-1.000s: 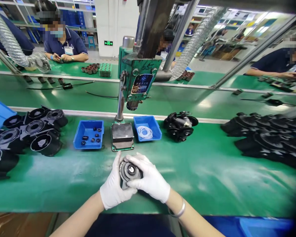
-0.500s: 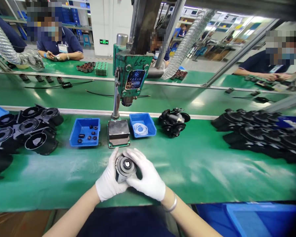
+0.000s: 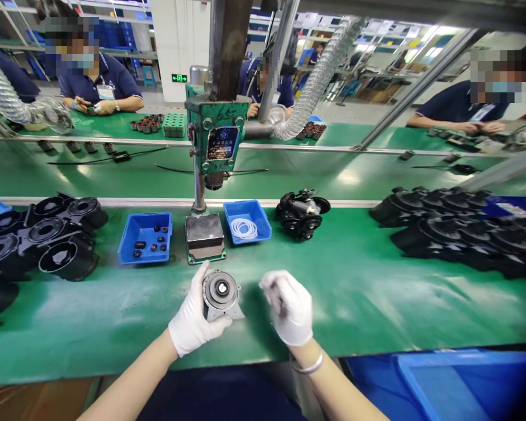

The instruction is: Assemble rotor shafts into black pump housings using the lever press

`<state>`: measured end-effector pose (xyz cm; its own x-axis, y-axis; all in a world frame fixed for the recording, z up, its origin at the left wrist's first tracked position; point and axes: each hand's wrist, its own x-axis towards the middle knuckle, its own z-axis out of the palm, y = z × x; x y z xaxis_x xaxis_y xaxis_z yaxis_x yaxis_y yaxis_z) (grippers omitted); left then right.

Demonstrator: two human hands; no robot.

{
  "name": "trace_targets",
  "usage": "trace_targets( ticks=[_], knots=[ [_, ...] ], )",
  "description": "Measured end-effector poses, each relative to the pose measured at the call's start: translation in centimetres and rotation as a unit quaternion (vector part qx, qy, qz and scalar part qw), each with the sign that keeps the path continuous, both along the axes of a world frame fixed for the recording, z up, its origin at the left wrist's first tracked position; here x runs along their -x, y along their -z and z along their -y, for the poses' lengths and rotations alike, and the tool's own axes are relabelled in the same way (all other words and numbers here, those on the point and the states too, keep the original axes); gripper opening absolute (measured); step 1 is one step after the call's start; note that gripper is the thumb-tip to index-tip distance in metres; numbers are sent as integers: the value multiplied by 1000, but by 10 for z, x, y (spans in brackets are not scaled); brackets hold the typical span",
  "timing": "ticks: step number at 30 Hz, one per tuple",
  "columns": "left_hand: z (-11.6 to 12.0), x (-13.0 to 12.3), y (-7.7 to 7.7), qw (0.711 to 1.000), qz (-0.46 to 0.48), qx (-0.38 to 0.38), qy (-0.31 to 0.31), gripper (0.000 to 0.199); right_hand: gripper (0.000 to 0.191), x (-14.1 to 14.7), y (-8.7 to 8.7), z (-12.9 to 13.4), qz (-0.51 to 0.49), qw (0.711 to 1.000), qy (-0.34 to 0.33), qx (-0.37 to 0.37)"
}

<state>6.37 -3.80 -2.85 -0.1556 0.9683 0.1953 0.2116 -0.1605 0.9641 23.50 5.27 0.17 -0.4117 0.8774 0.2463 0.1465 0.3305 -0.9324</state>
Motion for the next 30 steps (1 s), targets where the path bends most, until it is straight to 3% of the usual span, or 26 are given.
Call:
trace_targets(
  ticks=[3,5,8,10,11,14,15,18,19,21,22,24,26,30],
  knots=[
    [0,0,-1,1000,-8,3,0,101,51,6,-4,-3,3,995,-97,-33],
    [0,0,-1,1000,-10,2,5,101,43,7,-5,-7,-15,990,-129,-49],
    [1,1,2,1000,-16,3,9,102,42,2,-3,-11,-82,996,-20,-16],
    [1,2,5,1000,-26,7,7,102,36,1,-1,-9,-82,997,2,2],
    [1,2,6,1000,-30,6,6,101,30,3,0,-8,-64,998,-26,-6],
    [1,1,9,1000,-30,-1,1,100,43,8,-4,-5,-6,989,-125,-78],
    [2,1,10,1000,-29,-1,-1,99,40,8,-7,-7,6,988,-112,-105],
    [2,2,17,999,-41,10,-8,99,53,0,-24,-35,100,981,35,-164],
    [3,3,19,999,-49,15,-12,98,52,-2,-31,-50,153,970,69,-178],
    [3,4,22,998,-64,18,-15,95,37,-1,-45,-86,270,934,51,-229],
    [3,5,24,997,-70,16,-16,94,27,3,-50,-104,311,915,16,-255],
    [4,5,25,997,-76,13,-18,92,22,17,-54,-136,423,838,-87,-332],
    [5,4,26,997,-78,11,-24,91,19,34,-51,-159,478,787,-155,-359],
    [5,3,30,996,-77,10,-34,93,12,54,-38,-179,494,769,-210,-347]
  ],
)
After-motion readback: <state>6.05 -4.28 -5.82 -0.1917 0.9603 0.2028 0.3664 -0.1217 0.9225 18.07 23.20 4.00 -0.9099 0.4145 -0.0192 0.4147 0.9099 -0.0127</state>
